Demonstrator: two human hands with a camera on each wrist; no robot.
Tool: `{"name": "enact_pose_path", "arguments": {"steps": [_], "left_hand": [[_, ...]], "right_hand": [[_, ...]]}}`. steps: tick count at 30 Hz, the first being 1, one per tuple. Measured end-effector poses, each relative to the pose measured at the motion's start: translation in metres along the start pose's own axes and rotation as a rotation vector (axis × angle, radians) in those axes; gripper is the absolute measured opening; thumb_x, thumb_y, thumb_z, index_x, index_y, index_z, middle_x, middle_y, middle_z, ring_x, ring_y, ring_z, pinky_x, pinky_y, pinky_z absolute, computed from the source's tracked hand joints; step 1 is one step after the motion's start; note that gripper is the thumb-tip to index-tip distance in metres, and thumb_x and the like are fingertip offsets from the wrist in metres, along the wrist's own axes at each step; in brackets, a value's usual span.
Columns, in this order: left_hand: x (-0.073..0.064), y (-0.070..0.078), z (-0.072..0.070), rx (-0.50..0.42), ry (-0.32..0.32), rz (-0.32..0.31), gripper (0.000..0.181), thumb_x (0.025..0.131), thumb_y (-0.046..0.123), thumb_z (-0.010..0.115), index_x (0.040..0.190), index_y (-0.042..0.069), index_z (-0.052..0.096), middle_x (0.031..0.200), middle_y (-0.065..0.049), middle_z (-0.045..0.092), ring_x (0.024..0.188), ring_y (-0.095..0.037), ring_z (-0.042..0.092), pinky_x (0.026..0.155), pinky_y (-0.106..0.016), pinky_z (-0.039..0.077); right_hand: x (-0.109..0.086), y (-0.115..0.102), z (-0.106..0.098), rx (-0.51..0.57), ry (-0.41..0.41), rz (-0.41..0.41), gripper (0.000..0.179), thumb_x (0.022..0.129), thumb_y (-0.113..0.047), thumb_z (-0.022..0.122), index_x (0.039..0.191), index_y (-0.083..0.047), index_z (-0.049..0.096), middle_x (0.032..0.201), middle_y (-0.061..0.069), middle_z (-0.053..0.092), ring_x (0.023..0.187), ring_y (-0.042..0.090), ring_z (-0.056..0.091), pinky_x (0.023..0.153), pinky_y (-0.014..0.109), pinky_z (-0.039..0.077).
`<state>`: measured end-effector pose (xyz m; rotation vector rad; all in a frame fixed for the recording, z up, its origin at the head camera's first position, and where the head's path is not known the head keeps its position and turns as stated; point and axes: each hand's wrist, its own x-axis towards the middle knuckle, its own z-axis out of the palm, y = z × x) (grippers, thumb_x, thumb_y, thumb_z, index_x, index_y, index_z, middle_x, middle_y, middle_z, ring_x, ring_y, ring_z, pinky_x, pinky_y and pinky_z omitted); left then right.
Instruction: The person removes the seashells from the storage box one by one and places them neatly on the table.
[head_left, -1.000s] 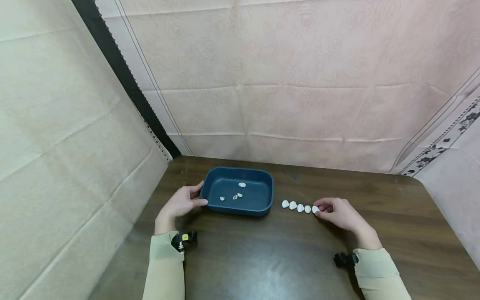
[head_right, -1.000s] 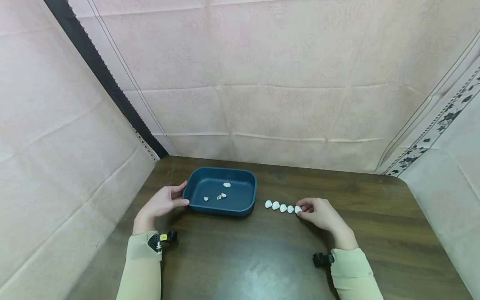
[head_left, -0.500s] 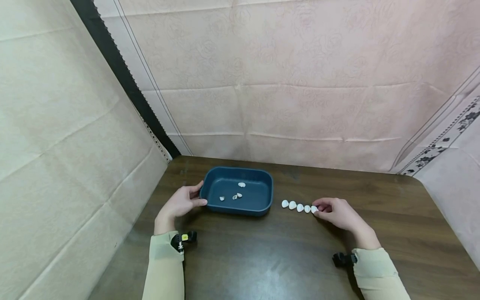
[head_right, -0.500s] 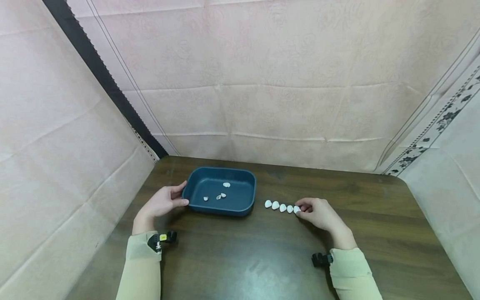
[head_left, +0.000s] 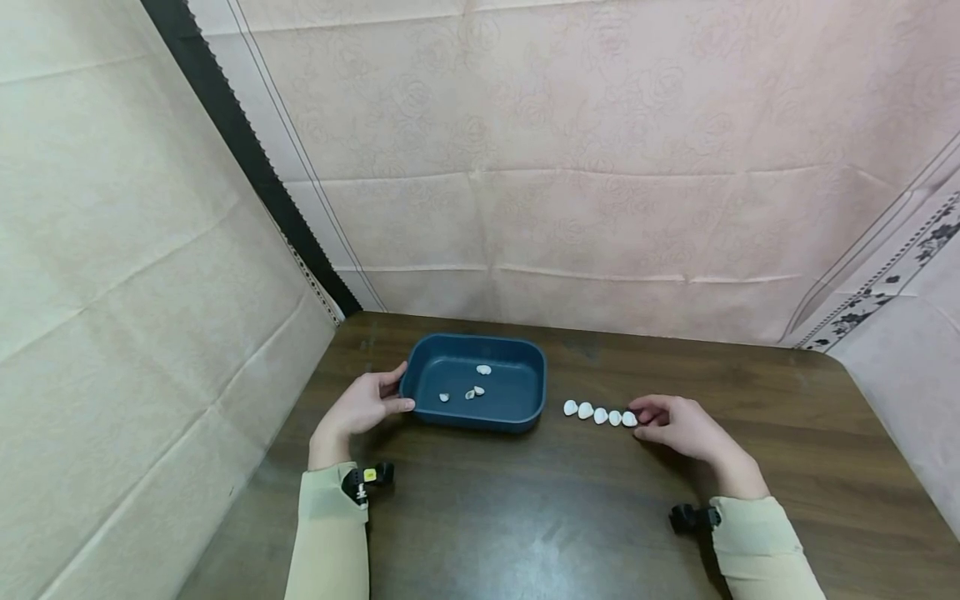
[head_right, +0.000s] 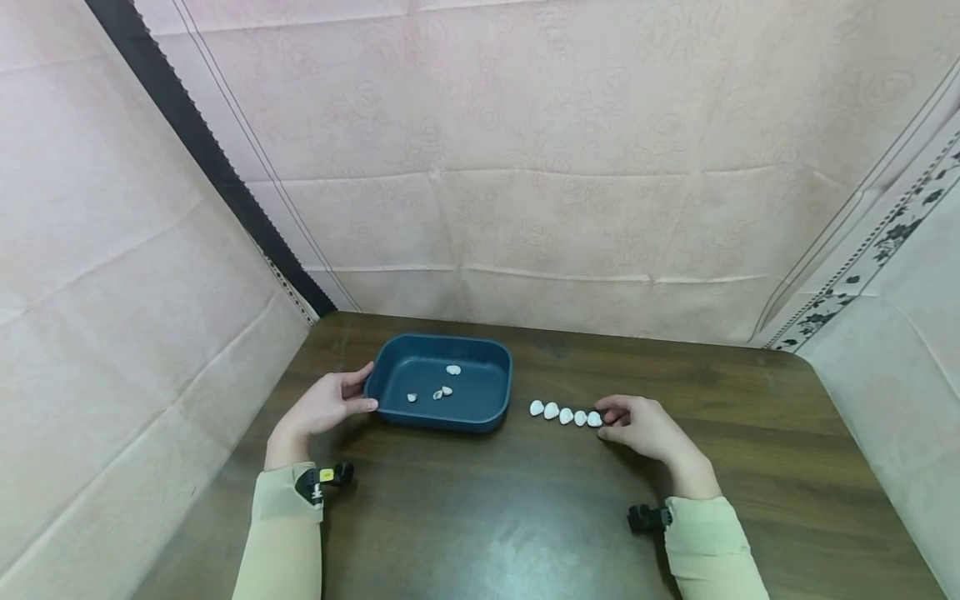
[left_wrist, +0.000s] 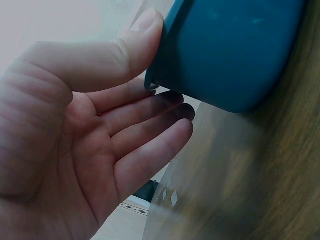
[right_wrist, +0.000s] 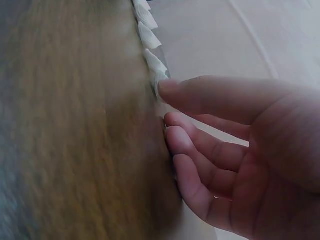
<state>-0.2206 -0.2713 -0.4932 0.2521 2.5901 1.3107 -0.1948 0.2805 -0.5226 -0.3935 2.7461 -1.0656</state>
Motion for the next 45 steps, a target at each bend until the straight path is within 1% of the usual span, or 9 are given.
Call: {"name": "enact_pose_path", "arguments": {"steps": [14, 19, 25, 29, 33, 35, 38, 41, 45], "left_hand": [[0.000, -0.001, -0.001, 0.000, 0.004, 0.005, 0.075, 0.101, 0.017, 0.077, 0.165, 0.007, 0.040, 0.163, -0.015, 0.047, 0.139, -0.035, 0.058, 0.112, -0.053, 0.049], [-0.001, -0.001, -0.001, 0.000, 0.002, 0.008, 0.075, 0.101, 0.017, 0.077, 0.165, 0.007, 0.040, 0.164, -0.015, 0.047, 0.140, -0.035, 0.058, 0.112, -0.053, 0.049], [-0.001, -0.001, -0.002, 0.002, 0.006, 0.012, 0.075, 0.101, 0.016, 0.077, 0.165, 0.007, 0.039, 0.163, -0.015, 0.047, 0.139, -0.035, 0.058, 0.112, -0.053, 0.049], [-0.001, -0.001, -0.001, 0.004, 0.003, 0.003, 0.074, 0.101, 0.017, 0.077, 0.165, 0.007, 0.039, 0.164, -0.014, 0.046, 0.140, -0.034, 0.058, 0.113, -0.053, 0.048], [-0.001, 0.000, -0.001, -0.001, -0.001, -0.001, 0.074, 0.101, 0.017, 0.077, 0.165, 0.007, 0.039, 0.166, -0.013, 0.044, 0.141, -0.034, 0.056, 0.113, -0.053, 0.047], [0.000, 0.000, -0.001, -0.004, -0.002, 0.001, 0.074, 0.101, 0.016, 0.077, 0.165, 0.007, 0.040, 0.166, -0.013, 0.044, 0.142, -0.035, 0.056, 0.113, -0.054, 0.047], [0.000, 0.000, 0.000, -0.013, -0.001, 0.000, 0.074, 0.101, 0.017, 0.077, 0.164, 0.007, 0.040, 0.166, -0.012, 0.044, 0.142, -0.035, 0.056, 0.114, -0.054, 0.047], [0.000, 0.000, 0.000, -0.011, -0.001, 0.002, 0.074, 0.101, 0.017, 0.077, 0.164, 0.007, 0.040, 0.165, -0.013, 0.045, 0.141, -0.036, 0.056, 0.114, -0.054, 0.046], [0.000, -0.001, 0.000, -0.015, 0.001, 0.008, 0.074, 0.101, 0.017, 0.077, 0.164, 0.006, 0.041, 0.165, -0.014, 0.045, 0.141, -0.036, 0.057, 0.114, -0.055, 0.046]], "right_hand": [[-0.002, -0.002, -0.003, 0.004, -0.003, 0.016, 0.038, 0.093, -0.020, 0.085, 0.127, -0.007, 0.075, 0.099, -0.001, 0.070, 0.089, 0.017, 0.065, 0.078, 0.032, 0.054], [-0.002, -0.006, -0.006, 0.010, -0.002, 0.004, 0.037, 0.095, -0.020, 0.084, 0.128, -0.007, 0.075, 0.102, 0.000, 0.072, 0.093, 0.017, 0.068, 0.081, 0.034, 0.056], [0.005, -0.015, -0.003, 0.036, 0.037, -0.032, 0.034, 0.099, -0.022, 0.079, 0.130, -0.007, 0.074, 0.107, 0.000, 0.076, 0.098, 0.018, 0.071, 0.083, 0.032, 0.058], [0.012, -0.032, 0.004, 0.080, 0.058, -0.073, 0.036, 0.101, -0.020, 0.078, 0.133, -0.007, 0.072, 0.111, 0.002, 0.078, 0.101, 0.020, 0.072, 0.084, 0.031, 0.059], [0.019, -0.054, 0.012, 0.117, 0.074, -0.118, 0.035, 0.102, -0.020, 0.076, 0.136, -0.012, 0.071, 0.118, 0.007, 0.078, 0.104, 0.019, 0.072, 0.086, 0.031, 0.059], [0.023, -0.065, 0.016, 0.157, 0.082, -0.139, 0.034, 0.102, -0.018, 0.076, 0.136, -0.014, 0.072, 0.120, 0.011, 0.077, 0.105, 0.020, 0.071, 0.086, 0.031, 0.059], [0.030, -0.080, 0.022, 0.214, 0.087, -0.166, 0.032, 0.102, -0.017, 0.076, 0.134, -0.015, 0.073, 0.120, 0.013, 0.076, 0.104, 0.021, 0.071, 0.083, 0.030, 0.059], [0.038, -0.095, 0.029, 0.248, 0.085, -0.192, 0.032, 0.102, -0.016, 0.076, 0.133, -0.013, 0.074, 0.119, 0.011, 0.076, 0.102, 0.020, 0.071, 0.081, 0.031, 0.060], [0.048, -0.114, 0.040, 0.250, 0.067, -0.213, 0.032, 0.102, -0.018, 0.076, 0.133, -0.012, 0.074, 0.118, 0.004, 0.077, 0.101, 0.019, 0.071, 0.083, 0.034, 0.060]]}}
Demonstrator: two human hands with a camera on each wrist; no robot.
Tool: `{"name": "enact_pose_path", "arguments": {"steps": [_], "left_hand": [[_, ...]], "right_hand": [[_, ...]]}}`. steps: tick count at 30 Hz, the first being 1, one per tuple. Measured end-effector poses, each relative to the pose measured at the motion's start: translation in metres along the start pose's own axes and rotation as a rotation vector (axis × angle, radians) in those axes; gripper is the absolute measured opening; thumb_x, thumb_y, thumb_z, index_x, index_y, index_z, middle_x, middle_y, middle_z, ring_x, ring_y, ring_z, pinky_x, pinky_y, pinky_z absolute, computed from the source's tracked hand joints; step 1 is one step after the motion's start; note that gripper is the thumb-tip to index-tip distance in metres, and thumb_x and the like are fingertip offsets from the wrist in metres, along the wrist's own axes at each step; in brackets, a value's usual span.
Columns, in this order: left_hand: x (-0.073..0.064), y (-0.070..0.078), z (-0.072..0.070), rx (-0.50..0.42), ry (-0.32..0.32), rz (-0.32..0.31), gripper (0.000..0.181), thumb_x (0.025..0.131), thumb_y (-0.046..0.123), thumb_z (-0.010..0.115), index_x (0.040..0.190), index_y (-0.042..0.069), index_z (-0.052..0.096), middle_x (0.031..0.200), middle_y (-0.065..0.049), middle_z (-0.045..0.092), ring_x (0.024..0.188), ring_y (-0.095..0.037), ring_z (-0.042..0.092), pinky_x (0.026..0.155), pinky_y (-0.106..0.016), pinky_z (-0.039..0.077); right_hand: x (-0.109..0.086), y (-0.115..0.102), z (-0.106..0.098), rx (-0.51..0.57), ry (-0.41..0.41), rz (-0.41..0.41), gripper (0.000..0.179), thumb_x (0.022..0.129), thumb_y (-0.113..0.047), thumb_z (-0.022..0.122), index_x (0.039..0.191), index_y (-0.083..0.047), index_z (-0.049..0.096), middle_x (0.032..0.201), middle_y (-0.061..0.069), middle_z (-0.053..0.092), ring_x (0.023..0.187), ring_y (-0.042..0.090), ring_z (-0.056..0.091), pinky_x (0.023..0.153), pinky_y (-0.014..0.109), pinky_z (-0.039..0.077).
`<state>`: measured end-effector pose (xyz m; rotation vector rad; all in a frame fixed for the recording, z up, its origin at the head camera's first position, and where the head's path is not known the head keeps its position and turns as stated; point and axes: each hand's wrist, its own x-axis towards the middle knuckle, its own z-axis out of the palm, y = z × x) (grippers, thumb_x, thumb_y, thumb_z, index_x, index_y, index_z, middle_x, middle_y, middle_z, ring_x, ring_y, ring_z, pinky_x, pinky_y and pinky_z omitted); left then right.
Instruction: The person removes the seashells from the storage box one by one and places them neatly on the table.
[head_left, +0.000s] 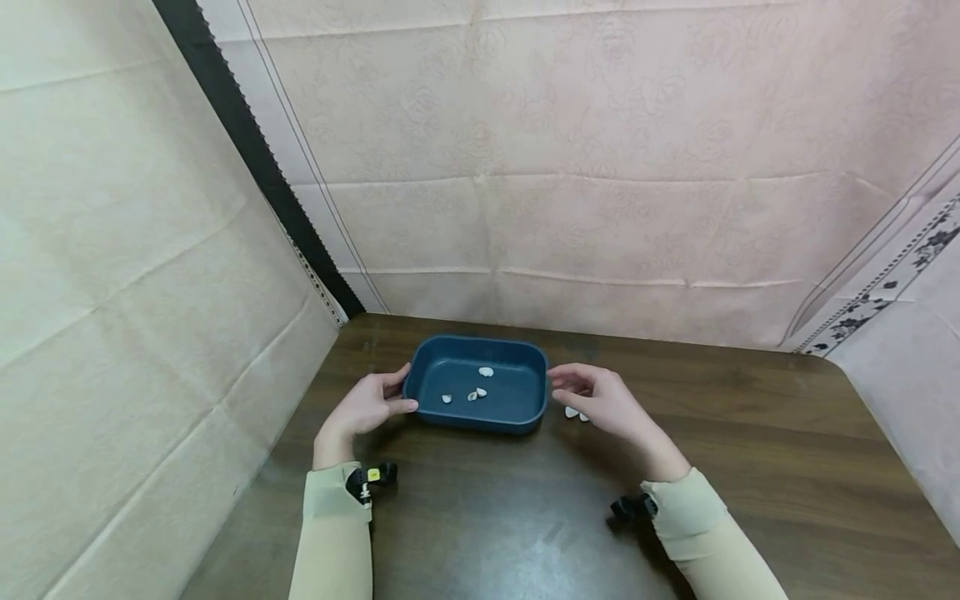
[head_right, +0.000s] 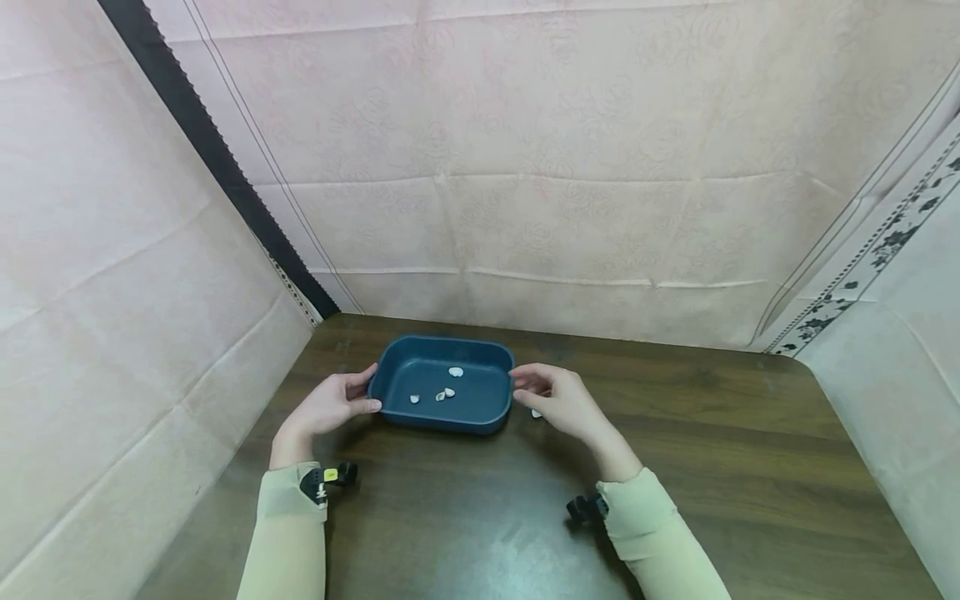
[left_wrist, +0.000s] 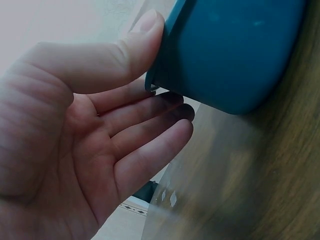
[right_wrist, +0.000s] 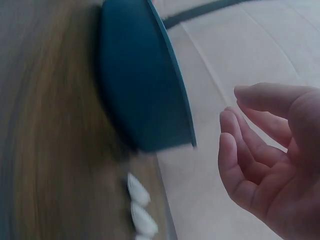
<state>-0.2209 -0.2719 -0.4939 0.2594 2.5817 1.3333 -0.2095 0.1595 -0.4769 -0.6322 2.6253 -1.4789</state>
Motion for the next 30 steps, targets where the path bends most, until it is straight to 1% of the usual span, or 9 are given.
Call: {"name": "enact_pose_path", "arguments": {"steps": [4, 9, 11, 16, 19, 21, 26, 28, 30], "left_hand": [[0.000, -0.001, 0.000, -0.001, 0.003, 0.002, 0.073, 0.101, 0.016, 0.077, 0.164, 0.006, 0.041, 0.163, -0.015, 0.047, 0.140, -0.036, 0.058, 0.114, -0.055, 0.047], [0.000, -0.002, 0.001, 0.008, 0.009, -0.008, 0.074, 0.101, 0.017, 0.077, 0.164, 0.007, 0.041, 0.163, -0.015, 0.048, 0.140, -0.037, 0.058, 0.114, -0.056, 0.046], [0.000, -0.001, 0.001, 0.012, 0.012, -0.010, 0.074, 0.101, 0.017, 0.077, 0.164, 0.007, 0.041, 0.163, -0.015, 0.048, 0.140, -0.037, 0.058, 0.114, -0.056, 0.046], [-0.001, 0.000, 0.001, 0.008, 0.013, -0.011, 0.073, 0.101, 0.017, 0.077, 0.164, 0.007, 0.041, 0.164, -0.014, 0.047, 0.140, -0.037, 0.058, 0.113, -0.056, 0.047], [-0.002, 0.000, 0.001, 0.008, 0.011, -0.006, 0.073, 0.101, 0.017, 0.077, 0.164, 0.006, 0.041, 0.165, -0.014, 0.045, 0.140, -0.037, 0.057, 0.113, -0.055, 0.047], [-0.002, 0.000, 0.000, 0.008, 0.010, -0.003, 0.073, 0.101, 0.016, 0.077, 0.164, 0.006, 0.041, 0.165, -0.013, 0.045, 0.140, -0.037, 0.057, 0.113, -0.055, 0.047], [-0.001, 0.000, -0.001, 0.012, 0.010, -0.004, 0.073, 0.101, 0.017, 0.077, 0.164, 0.007, 0.041, 0.165, -0.013, 0.046, 0.140, -0.036, 0.057, 0.113, -0.055, 0.048], [-0.001, -0.001, -0.001, 0.011, 0.010, -0.004, 0.074, 0.101, 0.017, 0.077, 0.164, 0.007, 0.041, 0.165, -0.012, 0.045, 0.141, -0.036, 0.057, 0.113, -0.055, 0.048], [-0.001, -0.001, 0.000, 0.009, 0.007, -0.003, 0.074, 0.101, 0.017, 0.077, 0.164, 0.008, 0.041, 0.166, -0.012, 0.045, 0.141, -0.036, 0.057, 0.113, -0.055, 0.047]], "right_hand": [[0.011, -0.013, 0.015, 0.014, -0.020, -0.015, 0.030, 0.103, -0.019, 0.075, 0.133, -0.016, 0.074, 0.120, 0.006, 0.077, 0.101, 0.019, 0.069, 0.085, 0.037, 0.060], [0.023, -0.026, 0.029, 0.038, -0.040, -0.027, 0.030, 0.103, -0.019, 0.074, 0.133, -0.019, 0.074, 0.121, 0.003, 0.076, 0.099, 0.020, 0.068, 0.084, 0.037, 0.061], [0.029, -0.029, 0.034, 0.044, -0.049, -0.029, 0.029, 0.103, -0.019, 0.074, 0.133, -0.019, 0.074, 0.121, 0.004, 0.076, 0.098, 0.020, 0.068, 0.083, 0.037, 0.061], [0.042, -0.035, 0.049, 0.014, -0.041, -0.018, 0.027, 0.103, -0.019, 0.074, 0.130, -0.018, 0.076, 0.123, 0.009, 0.076, 0.098, 0.021, 0.068, 0.082, 0.037, 0.060], [0.051, -0.036, 0.060, -0.017, -0.026, 0.001, 0.025, 0.103, -0.020, 0.075, 0.127, -0.017, 0.077, 0.123, 0.007, 0.076, 0.099, 0.021, 0.068, 0.082, 0.036, 0.061], [0.058, -0.038, 0.068, -0.043, -0.015, 0.026, 0.023, 0.102, -0.019, 0.076, 0.125, -0.017, 0.078, 0.120, 0.005, 0.076, 0.098, 0.021, 0.068, 0.084, 0.037, 0.061], [0.079, -0.041, 0.084, -0.122, -0.012, 0.114, 0.024, 0.103, -0.015, 0.073, 0.126, -0.010, 0.077, 0.114, 0.005, 0.075, 0.103, 0.025, 0.068, 0.094, 0.044, 0.061], [0.086, -0.039, 0.089, -0.143, -0.018, 0.146, 0.025, 0.104, -0.013, 0.071, 0.128, -0.007, 0.076, 0.118, 0.008, 0.074, 0.107, 0.027, 0.067, 0.097, 0.046, 0.060], [0.092, -0.035, 0.094, -0.156, -0.017, 0.180, 0.025, 0.104, -0.012, 0.071, 0.129, -0.007, 0.076, 0.121, 0.010, 0.073, 0.108, 0.027, 0.067, 0.099, 0.047, 0.059]]}}
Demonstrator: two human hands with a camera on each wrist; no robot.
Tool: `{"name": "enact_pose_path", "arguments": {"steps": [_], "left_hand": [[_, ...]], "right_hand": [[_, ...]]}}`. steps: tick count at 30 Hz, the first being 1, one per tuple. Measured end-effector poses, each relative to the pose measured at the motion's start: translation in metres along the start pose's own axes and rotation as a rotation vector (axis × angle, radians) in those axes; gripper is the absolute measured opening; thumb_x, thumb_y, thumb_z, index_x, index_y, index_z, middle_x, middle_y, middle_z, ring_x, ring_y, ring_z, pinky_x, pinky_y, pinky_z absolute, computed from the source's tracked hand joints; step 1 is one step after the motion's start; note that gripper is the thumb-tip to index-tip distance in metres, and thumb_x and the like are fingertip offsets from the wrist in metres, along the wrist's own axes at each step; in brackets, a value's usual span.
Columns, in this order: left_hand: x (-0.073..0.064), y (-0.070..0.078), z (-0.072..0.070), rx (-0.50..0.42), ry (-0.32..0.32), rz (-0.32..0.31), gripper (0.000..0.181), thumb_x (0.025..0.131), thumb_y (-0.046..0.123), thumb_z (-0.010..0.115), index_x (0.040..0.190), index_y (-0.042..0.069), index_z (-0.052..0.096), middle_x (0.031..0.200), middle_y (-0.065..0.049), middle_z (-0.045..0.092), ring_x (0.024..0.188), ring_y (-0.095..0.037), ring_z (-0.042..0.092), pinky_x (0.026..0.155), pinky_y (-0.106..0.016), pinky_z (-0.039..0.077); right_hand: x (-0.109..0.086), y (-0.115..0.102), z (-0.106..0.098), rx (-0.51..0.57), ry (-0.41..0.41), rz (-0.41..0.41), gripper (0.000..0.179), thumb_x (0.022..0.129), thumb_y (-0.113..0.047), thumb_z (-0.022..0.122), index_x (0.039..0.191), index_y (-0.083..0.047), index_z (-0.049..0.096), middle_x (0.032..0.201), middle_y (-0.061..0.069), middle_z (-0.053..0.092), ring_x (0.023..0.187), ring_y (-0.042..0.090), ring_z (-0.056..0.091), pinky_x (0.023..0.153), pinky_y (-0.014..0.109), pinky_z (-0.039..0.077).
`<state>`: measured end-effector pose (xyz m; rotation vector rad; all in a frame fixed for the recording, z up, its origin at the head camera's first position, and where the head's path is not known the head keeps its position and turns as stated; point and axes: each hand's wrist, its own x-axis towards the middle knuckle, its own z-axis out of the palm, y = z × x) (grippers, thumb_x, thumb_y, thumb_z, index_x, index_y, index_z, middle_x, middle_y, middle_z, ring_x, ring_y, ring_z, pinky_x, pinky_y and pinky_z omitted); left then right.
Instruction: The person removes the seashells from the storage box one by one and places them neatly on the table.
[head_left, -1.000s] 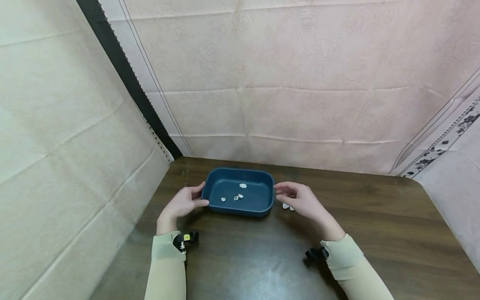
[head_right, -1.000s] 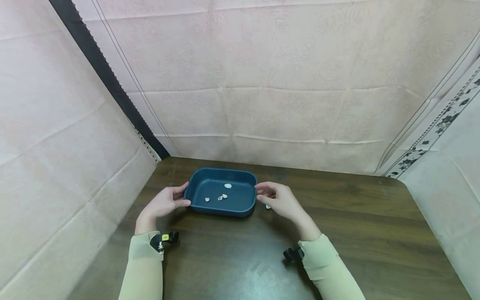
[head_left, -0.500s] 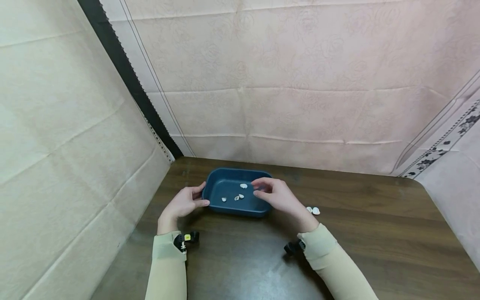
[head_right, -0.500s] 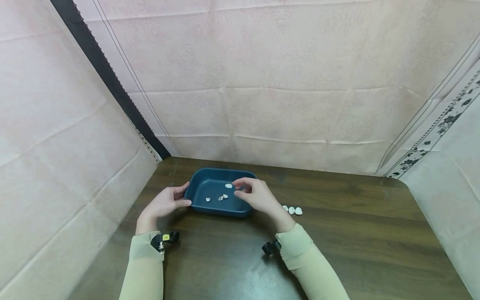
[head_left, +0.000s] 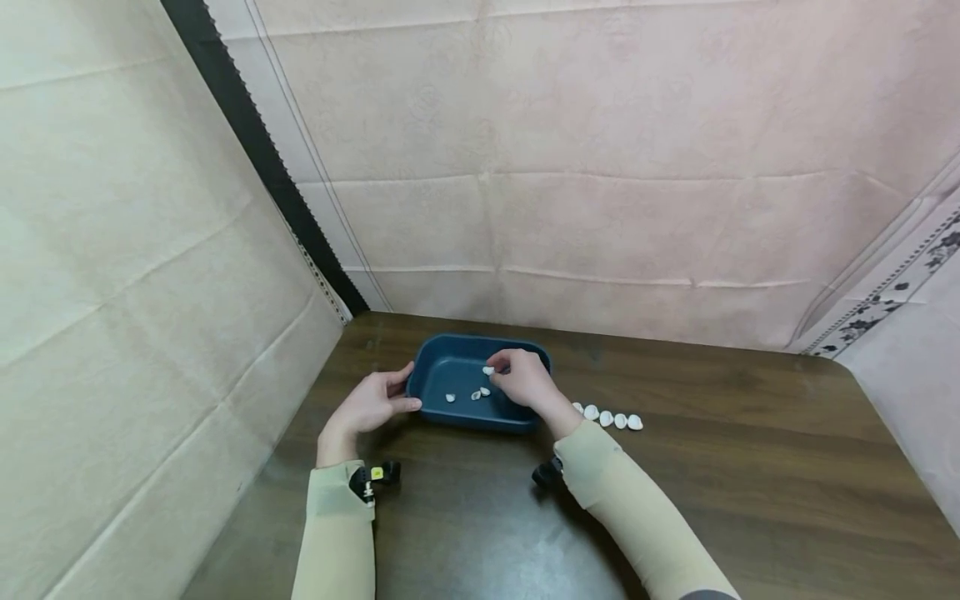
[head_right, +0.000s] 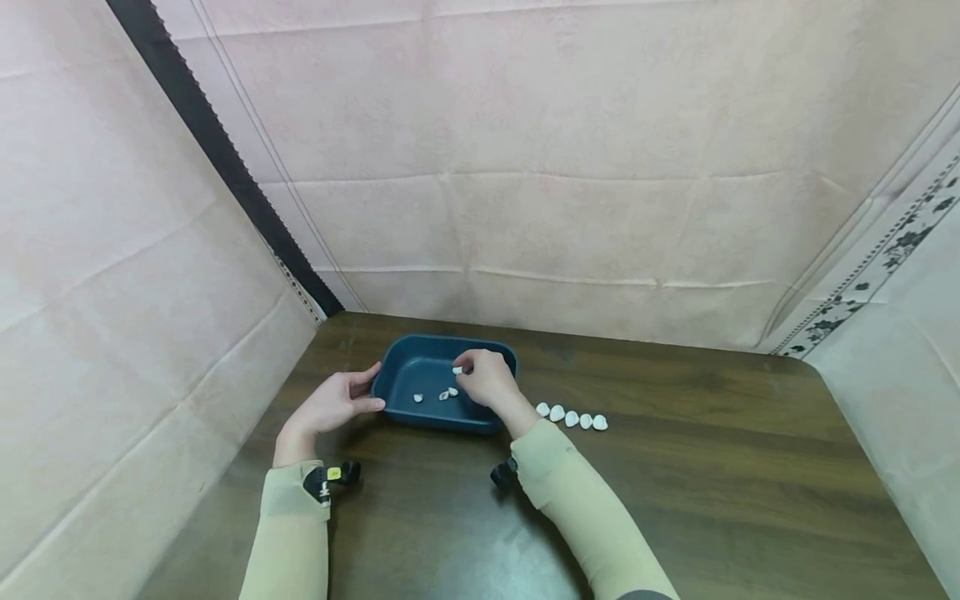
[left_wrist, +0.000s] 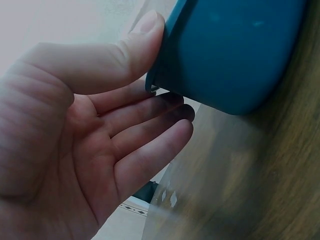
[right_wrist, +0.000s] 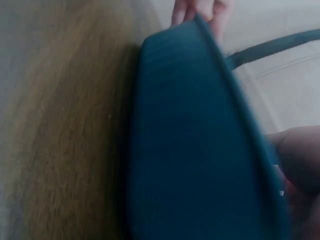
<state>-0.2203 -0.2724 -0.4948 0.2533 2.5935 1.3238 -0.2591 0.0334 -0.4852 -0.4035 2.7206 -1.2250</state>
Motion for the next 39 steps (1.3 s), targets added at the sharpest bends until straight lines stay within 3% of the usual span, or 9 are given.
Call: {"name": "enact_pose_path", "arguments": {"steps": [12, 20, 33, 39], "left_hand": [[0.001, 0.000, -0.001, -0.021, -0.002, -0.003, 0.073, 0.101, 0.017, 0.077, 0.164, 0.010, 0.042, 0.164, -0.011, 0.048, 0.140, -0.034, 0.058, 0.113, -0.054, 0.048], [0.001, 0.002, 0.000, -0.014, -0.003, -0.014, 0.074, 0.101, 0.017, 0.077, 0.165, 0.010, 0.041, 0.165, -0.011, 0.046, 0.141, -0.033, 0.057, 0.113, -0.054, 0.048], [-0.001, 0.000, -0.002, -0.001, 0.001, -0.016, 0.074, 0.101, 0.019, 0.077, 0.165, 0.009, 0.040, 0.166, -0.010, 0.044, 0.141, -0.035, 0.057, 0.113, -0.054, 0.047], [0.000, 0.002, -0.001, 0.003, 0.006, -0.020, 0.074, 0.101, 0.019, 0.077, 0.165, 0.009, 0.041, 0.166, -0.010, 0.045, 0.141, -0.035, 0.057, 0.113, -0.055, 0.048]], "right_hand": [[0.022, 0.014, 0.021, -0.030, 0.019, 0.057, 0.030, 0.104, -0.011, 0.071, 0.133, -0.004, 0.073, 0.130, 0.014, 0.072, 0.116, 0.030, 0.067, 0.105, 0.049, 0.056], [0.027, 0.018, 0.030, -0.187, 0.008, 0.043, 0.029, 0.103, -0.020, 0.075, 0.130, -0.007, 0.076, 0.122, 0.013, 0.070, 0.106, 0.026, 0.064, 0.098, 0.045, 0.058], [0.030, 0.017, 0.035, -0.193, 0.019, 0.062, 0.022, 0.105, -0.023, 0.073, 0.120, -0.008, 0.077, 0.113, 0.009, 0.072, 0.095, 0.023, 0.065, 0.091, 0.043, 0.059], [0.029, 0.017, 0.034, -0.210, 0.012, 0.044, 0.026, 0.109, -0.024, 0.064, 0.128, -0.008, 0.073, 0.120, 0.011, 0.070, 0.098, 0.025, 0.063, 0.092, 0.044, 0.058]]}}
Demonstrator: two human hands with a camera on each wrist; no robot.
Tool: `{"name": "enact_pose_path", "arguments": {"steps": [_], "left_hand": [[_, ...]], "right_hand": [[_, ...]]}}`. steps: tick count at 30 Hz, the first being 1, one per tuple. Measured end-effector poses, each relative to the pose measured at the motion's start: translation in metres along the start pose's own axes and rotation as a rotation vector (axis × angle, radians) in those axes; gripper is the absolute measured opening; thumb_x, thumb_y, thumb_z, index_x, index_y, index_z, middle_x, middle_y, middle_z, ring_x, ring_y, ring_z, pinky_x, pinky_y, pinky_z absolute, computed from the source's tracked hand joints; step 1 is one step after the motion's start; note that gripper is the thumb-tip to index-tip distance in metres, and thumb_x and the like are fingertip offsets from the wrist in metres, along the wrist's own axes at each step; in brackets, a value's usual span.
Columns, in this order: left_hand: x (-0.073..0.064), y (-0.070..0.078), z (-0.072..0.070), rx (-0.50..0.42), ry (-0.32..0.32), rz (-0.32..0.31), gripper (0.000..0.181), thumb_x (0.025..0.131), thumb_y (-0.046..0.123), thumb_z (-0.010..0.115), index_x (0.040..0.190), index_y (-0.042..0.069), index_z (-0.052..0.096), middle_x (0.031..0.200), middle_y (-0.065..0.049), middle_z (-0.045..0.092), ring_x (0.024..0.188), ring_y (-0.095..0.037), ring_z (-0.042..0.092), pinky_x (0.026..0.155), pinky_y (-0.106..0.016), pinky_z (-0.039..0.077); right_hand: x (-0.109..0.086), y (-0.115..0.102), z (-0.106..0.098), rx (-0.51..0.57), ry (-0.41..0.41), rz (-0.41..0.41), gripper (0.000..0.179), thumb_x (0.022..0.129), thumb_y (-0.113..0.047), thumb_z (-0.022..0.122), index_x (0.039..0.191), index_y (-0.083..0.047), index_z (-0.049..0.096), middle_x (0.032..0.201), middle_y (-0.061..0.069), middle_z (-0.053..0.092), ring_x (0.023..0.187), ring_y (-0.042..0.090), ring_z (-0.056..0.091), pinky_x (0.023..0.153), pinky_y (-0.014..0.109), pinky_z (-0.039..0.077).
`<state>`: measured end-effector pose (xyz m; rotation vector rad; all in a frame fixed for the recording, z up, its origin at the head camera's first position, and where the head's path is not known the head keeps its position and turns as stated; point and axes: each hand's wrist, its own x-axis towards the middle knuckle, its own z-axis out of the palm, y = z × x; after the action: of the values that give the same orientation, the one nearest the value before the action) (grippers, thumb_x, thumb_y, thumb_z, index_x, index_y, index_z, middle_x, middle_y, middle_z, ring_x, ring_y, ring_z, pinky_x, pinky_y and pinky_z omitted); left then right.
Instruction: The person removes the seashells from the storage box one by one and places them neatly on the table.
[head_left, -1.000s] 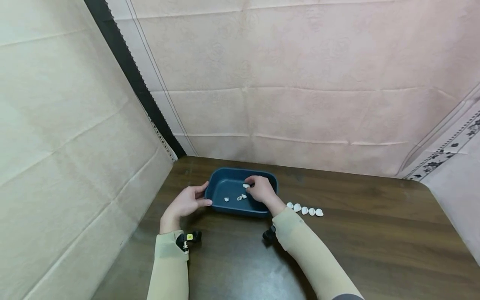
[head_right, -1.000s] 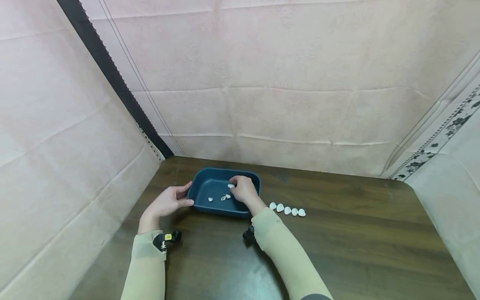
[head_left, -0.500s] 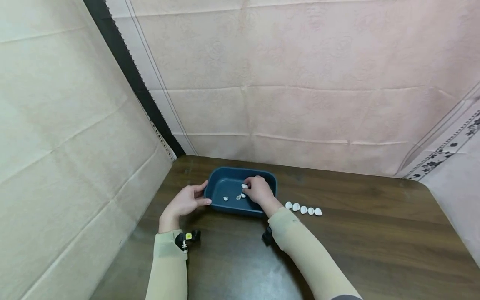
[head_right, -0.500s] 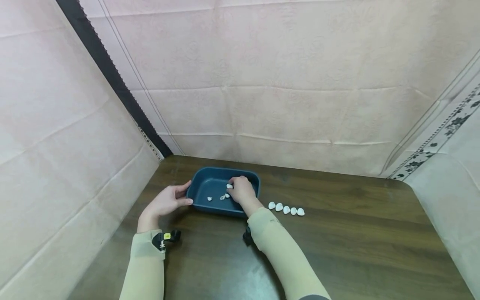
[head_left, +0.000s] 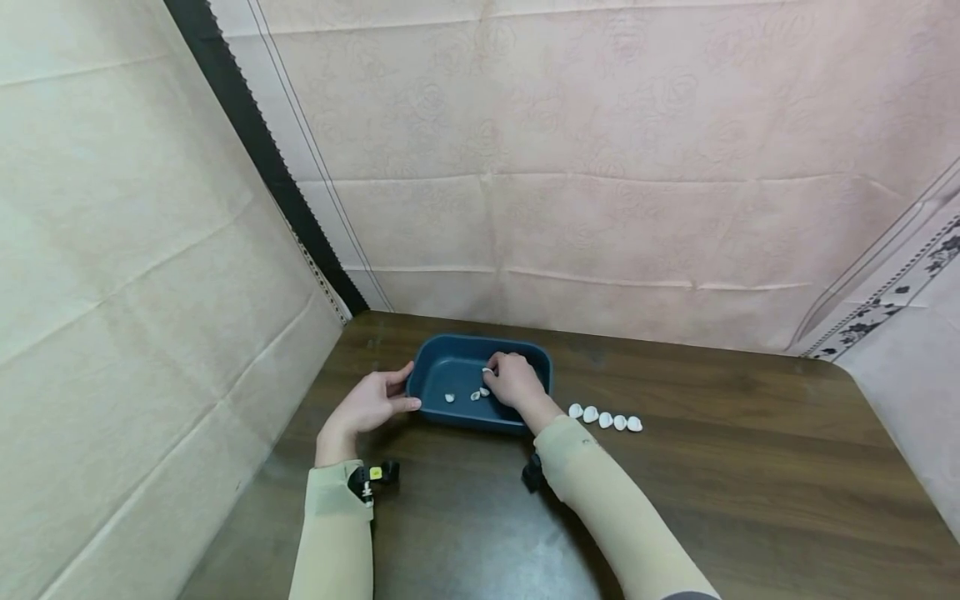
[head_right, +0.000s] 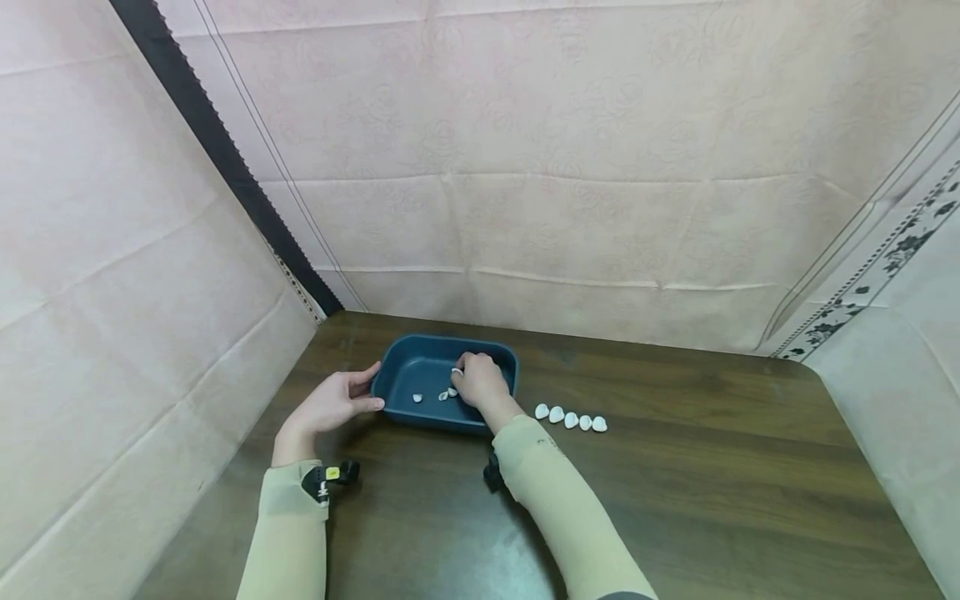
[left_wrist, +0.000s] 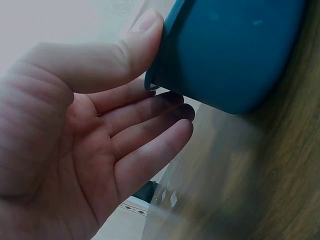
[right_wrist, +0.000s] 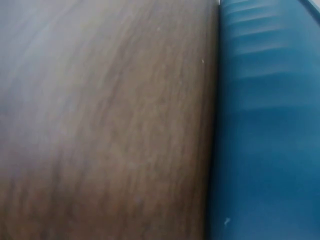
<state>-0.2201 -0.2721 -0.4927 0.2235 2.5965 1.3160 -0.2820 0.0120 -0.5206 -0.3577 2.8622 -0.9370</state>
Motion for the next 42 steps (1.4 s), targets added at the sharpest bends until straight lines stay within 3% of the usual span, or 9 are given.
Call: {"name": "enact_pose_path", "arguments": {"steps": [6, 14, 19, 29, 33, 36, 42], "left_hand": [[0.0000, 0.0021, 0.0000, -0.003, -0.004, -0.001, 0.074, 0.102, 0.019, 0.077, 0.165, 0.009, 0.040, 0.166, -0.010, 0.044, 0.142, -0.035, 0.056, 0.113, -0.055, 0.047], [0.0001, 0.0025, -0.0001, 0.002, 0.001, -0.003, 0.073, 0.101, 0.018, 0.077, 0.165, 0.009, 0.041, 0.165, -0.012, 0.046, 0.141, -0.036, 0.057, 0.113, -0.055, 0.048], [-0.0002, 0.0027, 0.0002, 0.001, 0.002, -0.008, 0.073, 0.101, 0.018, 0.077, 0.165, 0.009, 0.041, 0.164, -0.014, 0.047, 0.140, -0.036, 0.058, 0.113, -0.056, 0.048], [0.0002, 0.0017, 0.0000, 0.000, 0.000, -0.002, 0.074, 0.101, 0.019, 0.078, 0.164, 0.009, 0.041, 0.164, -0.013, 0.047, 0.140, -0.035, 0.058, 0.113, -0.055, 0.048], [0.0021, -0.0009, -0.0003, 0.019, -0.007, 0.037, 0.074, 0.101, 0.018, 0.077, 0.164, 0.006, 0.041, 0.165, -0.013, 0.045, 0.140, -0.034, 0.058, 0.113, -0.054, 0.048], [0.0030, -0.0026, -0.0006, 0.030, -0.010, 0.062, 0.073, 0.101, 0.017, 0.077, 0.164, 0.004, 0.040, 0.166, -0.013, 0.044, 0.140, -0.034, 0.057, 0.114, -0.053, 0.048], [0.0023, -0.0032, -0.0010, 0.035, -0.009, 0.051, 0.074, 0.101, 0.018, 0.077, 0.164, 0.006, 0.040, 0.166, -0.012, 0.043, 0.140, -0.034, 0.057, 0.114, -0.054, 0.047]], "right_hand": [[-0.0007, 0.0004, -0.0012, 0.021, -0.008, -0.023, 0.032, 0.111, -0.021, 0.058, 0.140, -0.015, 0.071, 0.141, 0.011, 0.068, 0.115, 0.028, 0.063, 0.107, 0.049, 0.053], [0.0039, 0.0032, -0.0003, 0.040, -0.004, 0.001, 0.023, 0.107, -0.022, 0.068, 0.125, -0.009, 0.072, 0.111, 0.008, 0.072, 0.091, 0.022, 0.065, 0.087, 0.039, 0.059], [0.0030, 0.0033, -0.0003, 0.066, -0.006, 0.011, 0.015, 0.104, -0.024, 0.073, 0.111, -0.011, 0.073, 0.098, 0.004, 0.068, 0.085, 0.020, 0.063, 0.081, 0.036, 0.058], [0.0035, 0.0039, -0.0007, 0.061, -0.001, 0.021, 0.017, 0.102, -0.029, 0.077, 0.103, -0.012, 0.075, 0.096, 0.002, 0.069, 0.086, 0.020, 0.062, 0.082, 0.037, 0.058], [0.0026, 0.0030, -0.0020, 0.050, 0.002, 0.031, 0.016, 0.101, -0.029, 0.078, 0.100, -0.012, 0.075, 0.096, 0.002, 0.068, 0.085, 0.020, 0.062, 0.080, 0.037, 0.057], [0.0018, 0.0020, -0.0029, 0.047, 0.004, 0.027, 0.014, 0.101, -0.026, 0.077, 0.100, -0.012, 0.074, 0.098, 0.003, 0.067, 0.086, 0.020, 0.061, 0.080, 0.038, 0.057], [0.0009, 0.0011, -0.0029, 0.040, 0.009, -0.005, 0.013, 0.101, -0.022, 0.076, 0.106, -0.011, 0.075, 0.103, 0.005, 0.067, 0.090, 0.021, 0.061, 0.084, 0.039, 0.057]]}}
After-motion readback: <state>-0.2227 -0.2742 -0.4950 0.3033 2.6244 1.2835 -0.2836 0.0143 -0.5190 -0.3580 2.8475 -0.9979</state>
